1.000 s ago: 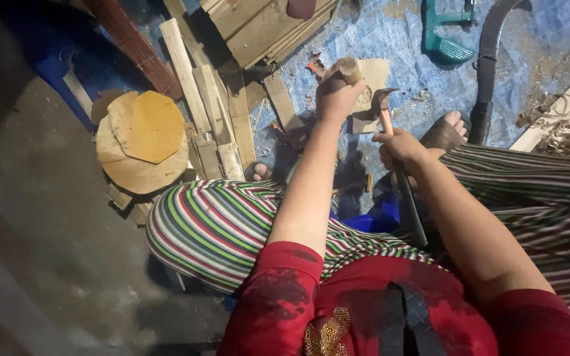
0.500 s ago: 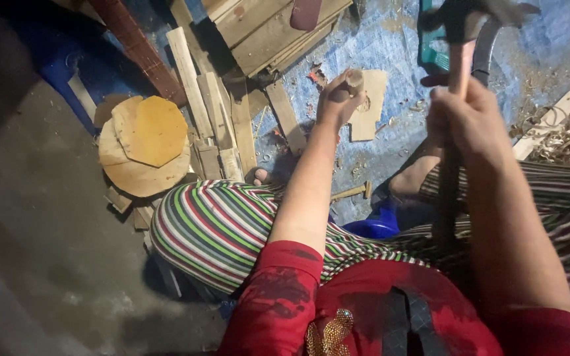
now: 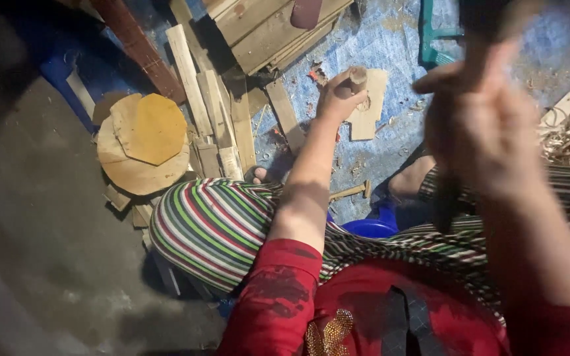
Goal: Shaping a piece of wood using a hammer, chisel, and saw while sitting on the floor.
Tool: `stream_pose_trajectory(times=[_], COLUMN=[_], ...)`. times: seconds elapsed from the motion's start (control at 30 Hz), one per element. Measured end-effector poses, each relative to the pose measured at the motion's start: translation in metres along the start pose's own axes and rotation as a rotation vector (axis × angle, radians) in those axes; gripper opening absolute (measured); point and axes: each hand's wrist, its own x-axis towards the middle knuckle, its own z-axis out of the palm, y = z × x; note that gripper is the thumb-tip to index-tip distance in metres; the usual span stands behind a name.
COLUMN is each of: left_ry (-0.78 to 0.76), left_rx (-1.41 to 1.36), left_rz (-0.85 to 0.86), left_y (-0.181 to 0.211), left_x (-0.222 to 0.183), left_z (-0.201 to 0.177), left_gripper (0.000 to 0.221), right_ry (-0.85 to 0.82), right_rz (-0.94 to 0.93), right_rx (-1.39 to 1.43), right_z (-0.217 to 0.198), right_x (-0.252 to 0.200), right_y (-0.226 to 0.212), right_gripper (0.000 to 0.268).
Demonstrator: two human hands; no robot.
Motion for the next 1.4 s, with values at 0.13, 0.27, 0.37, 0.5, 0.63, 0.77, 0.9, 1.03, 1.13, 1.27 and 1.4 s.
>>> stream_pose_trajectory(times=[0.13,0.27,0.37,0.5,0.63,0.77,0.9,1.03,1.13,1.27,1.4], left_ry=[-0.062,-0.157,-0.13,-0.152,-0.126,-0.082,-0.063,-0.037,-0.027,-0.027,-0.096], left_rx=[-0.027,0.053,0.123,0.153,0.17,0.27,0.111,-0.001,-0.106,-0.082,-0.014], left_rz=[-0.026,-0.104,-0.104,-0.103,0.035,-0.042,0.048,-0.008,-0.063,-0.081,-0.155], left_y=[0.023,0.047,0.026,0.031,0.041,0.052,0.042,0.023,0.022,-0.008,0.012], left_x=[-0.014,-0.032,-0.01,-0.01,-0.019,-0.027,-0.028,-0.019,-0.011,0.014,0.01], left_z=[-0.015,-0.038,-0.021,-0.028,-0.034,-0.032,-0.027,-0.016,-0.014,0.002,-0.015], left_gripper=[0.055,0.051,0.051,0.048,0.046,0.03,0.033,0.051,0.057,0.059,0.04], right_ry=[0.177,0.023,0.11,0.098,-0.085,-0.04,0.012,0.194,0.304,0.33,0.275], right_rz=[0.472,0.507,0.168,0.085,0.246,0.307,0.389,0.412,0.422,0.572,0.881], right_rx=[-0.057,-0.488,-0.517,-0.126,-0.369,-0.869,-0.681,-0.453,-0.241,-0.049,-0.108], right_z=[0.015,0.008,0.009,0.007,0.01,0.017,0.021,0.004,0.0,-0.009,-0.001], right_x=[0.011,0.005,0.002,-0.016,-0.015,-0.011,-0.017,-0.023,-0.023,-0.017,0.0], right_y=[0.115,0.13,0.073,0.03,0.106,0.173,0.117,0.099,0.074,0.09,0.146], right_gripper=[0.052,0.042,0.037,0.035,0.046,0.045,0.047,0.045,0.042,0.036,0.033])
